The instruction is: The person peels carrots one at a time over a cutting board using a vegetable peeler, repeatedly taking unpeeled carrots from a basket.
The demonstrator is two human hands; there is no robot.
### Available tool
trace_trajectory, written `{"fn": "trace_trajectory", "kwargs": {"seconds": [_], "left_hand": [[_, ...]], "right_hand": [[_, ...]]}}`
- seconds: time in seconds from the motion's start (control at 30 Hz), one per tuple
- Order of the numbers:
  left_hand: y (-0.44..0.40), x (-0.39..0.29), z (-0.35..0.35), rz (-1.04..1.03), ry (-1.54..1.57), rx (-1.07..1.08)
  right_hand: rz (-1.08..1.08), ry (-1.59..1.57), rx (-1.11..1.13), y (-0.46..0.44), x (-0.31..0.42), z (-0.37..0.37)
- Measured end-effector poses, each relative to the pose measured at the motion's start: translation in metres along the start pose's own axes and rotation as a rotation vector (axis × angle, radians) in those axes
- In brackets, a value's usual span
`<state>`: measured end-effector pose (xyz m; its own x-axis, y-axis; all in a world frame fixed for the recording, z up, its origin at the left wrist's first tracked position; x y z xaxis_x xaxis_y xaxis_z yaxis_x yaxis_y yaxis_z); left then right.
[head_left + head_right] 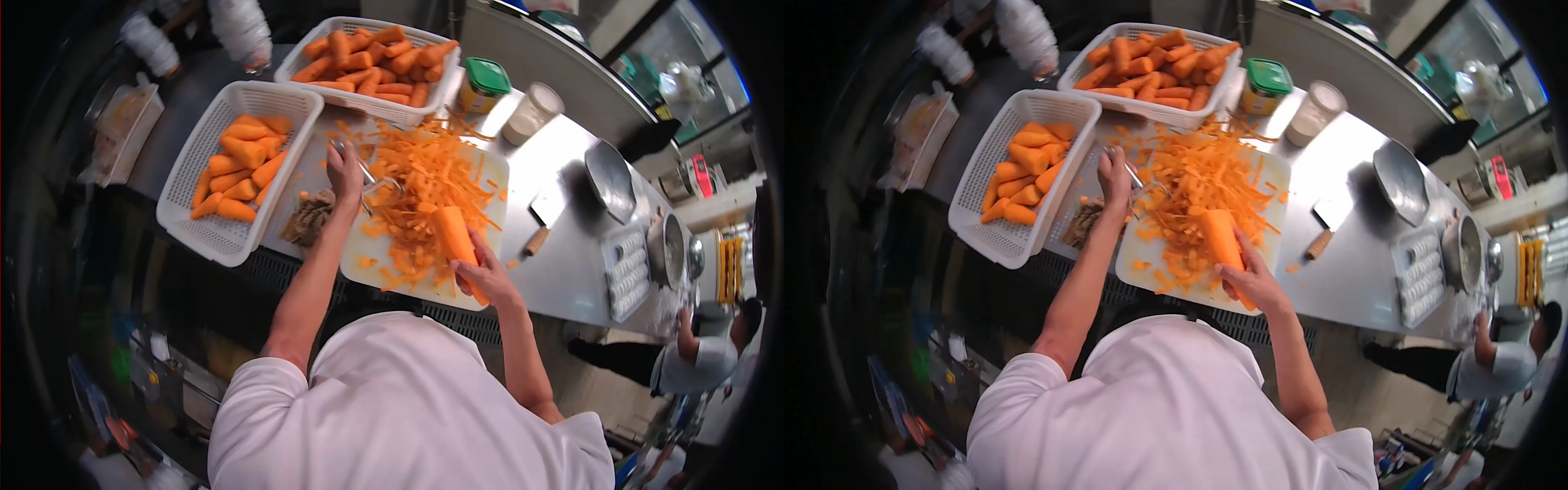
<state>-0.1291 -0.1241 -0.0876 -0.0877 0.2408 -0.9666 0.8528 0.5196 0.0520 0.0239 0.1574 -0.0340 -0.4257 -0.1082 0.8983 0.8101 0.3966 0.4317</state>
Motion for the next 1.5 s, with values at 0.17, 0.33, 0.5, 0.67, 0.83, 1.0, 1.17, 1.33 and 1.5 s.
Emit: {"fn": "trace_trajectory", "kwargs": {"seconds": [0.17,0.33,0.5,0.67,0.83,1.0,1.17,1.33,1.5], "left_hand": [[0.044,0.045,0.051,0.228,-0.062,-0.001],[0.058,0.054,0.084,0.313,0.047,0.067],[0.072,0.020,0.099,0.319,0.236,0.140],[0.088,0.027,0.105,0.467,0.446,0.181],[0.094,0.026,0.112,0.412,0.282,0.282],[0.100,0.012,0.125,0.357,-0.160,0.466],[0.112,0.006,0.109,0.209,-0.528,0.698],[0.116,0.003,0.097,0.222,-0.636,0.760],[0.100,-0.021,0.105,0.250,-0.622,0.689]], "right_hand": [[0.176,0.179,0.159,-0.071,0.062,-0.071],[0.326,0.060,0.400,-0.151,0.095,-0.159],[0.420,-0.058,0.527,-0.181,0.104,-0.171],[0.581,0.314,0.105,-0.269,0.137,-0.120],[0.582,1.092,-0.360,-0.418,0.169,-0.083],[0.368,1.356,-0.075,-0.512,0.159,-0.083],[0.002,1.156,0.040,-0.497,0.165,-0.075],[0.140,0.901,0.023,-0.475,0.169,-0.031],[0.633,0.477,-0.119,-0.312,0.229,0.034]]}}
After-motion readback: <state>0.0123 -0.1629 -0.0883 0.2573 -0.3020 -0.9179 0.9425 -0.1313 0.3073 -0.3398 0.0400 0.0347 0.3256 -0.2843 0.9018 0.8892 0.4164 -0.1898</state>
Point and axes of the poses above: each hand's wrist, its own y-axis away from the middle knuckle, its own z-axis out of the back of the hand, x = y × z, the point moved 4 cm from there along -y, towards the middle knuckle, and after that the axes turned 11 degrees about y, right-handed, at the moved point
